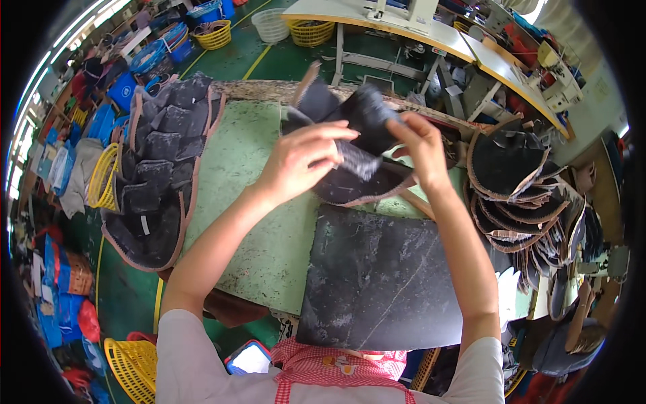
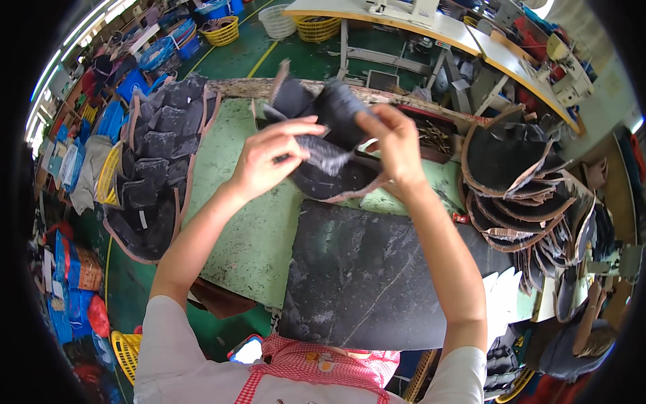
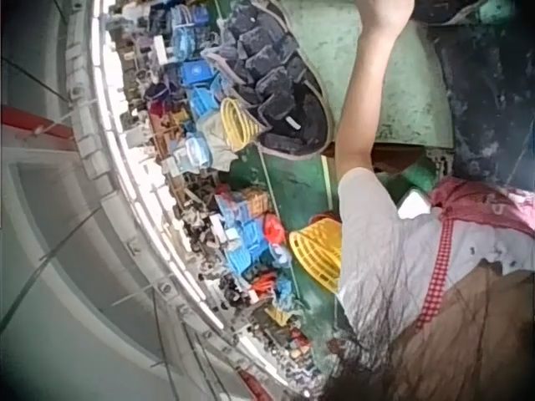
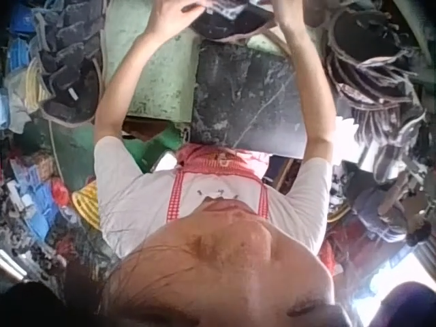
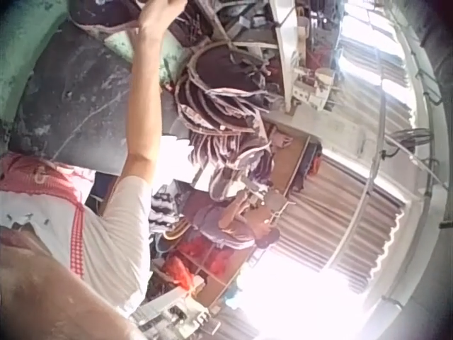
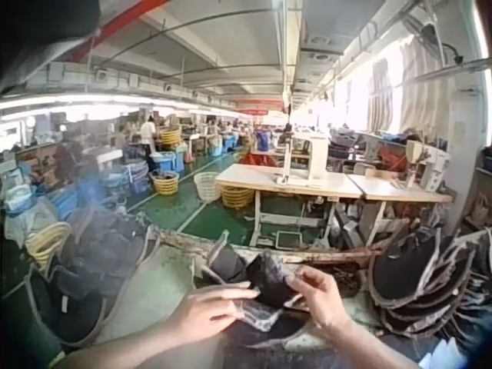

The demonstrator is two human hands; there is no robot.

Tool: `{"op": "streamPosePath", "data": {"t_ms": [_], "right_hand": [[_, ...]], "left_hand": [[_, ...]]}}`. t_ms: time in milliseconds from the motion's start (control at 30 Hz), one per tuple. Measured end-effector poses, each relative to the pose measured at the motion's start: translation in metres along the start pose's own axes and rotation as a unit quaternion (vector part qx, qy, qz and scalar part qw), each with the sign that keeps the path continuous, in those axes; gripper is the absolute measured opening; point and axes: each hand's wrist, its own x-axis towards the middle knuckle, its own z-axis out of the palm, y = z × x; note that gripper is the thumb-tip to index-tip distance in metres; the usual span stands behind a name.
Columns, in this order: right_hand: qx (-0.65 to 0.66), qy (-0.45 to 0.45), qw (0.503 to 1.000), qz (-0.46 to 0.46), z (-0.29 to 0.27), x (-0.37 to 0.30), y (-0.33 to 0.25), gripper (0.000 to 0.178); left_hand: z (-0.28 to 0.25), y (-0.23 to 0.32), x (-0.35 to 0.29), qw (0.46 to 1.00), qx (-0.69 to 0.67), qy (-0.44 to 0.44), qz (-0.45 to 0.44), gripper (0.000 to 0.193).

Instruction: Assembling and hammering components of a shoe upper on a workbench.

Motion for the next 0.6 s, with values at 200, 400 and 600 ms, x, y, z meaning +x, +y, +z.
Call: {"op": "streamPosePath", "data": {"t_ms": [200, 400, 600], "right_hand": [[0.0, 0.045, 0.994, 0.097, -0.052, 0.053, 0.049, 0.028], [-0.495, 0.107, 0.862, -0.027, -0.081, 0.027, 0.085, 0.043], [-0.57, -0.084, 0.816, 0.042, -0.073, -0.05, 0.125, 0.054]], "left_hand": [[-0.052, 0.049, -0.023, 0.999, -0.024, -0.029, 0.021, 0.021], [-0.087, 0.127, -0.035, 0.914, -0.263, 0.016, -0.309, 0.032], [-0.009, 0.149, -0.065, 0.653, -0.52, -0.125, -0.536, 0.051]]}}
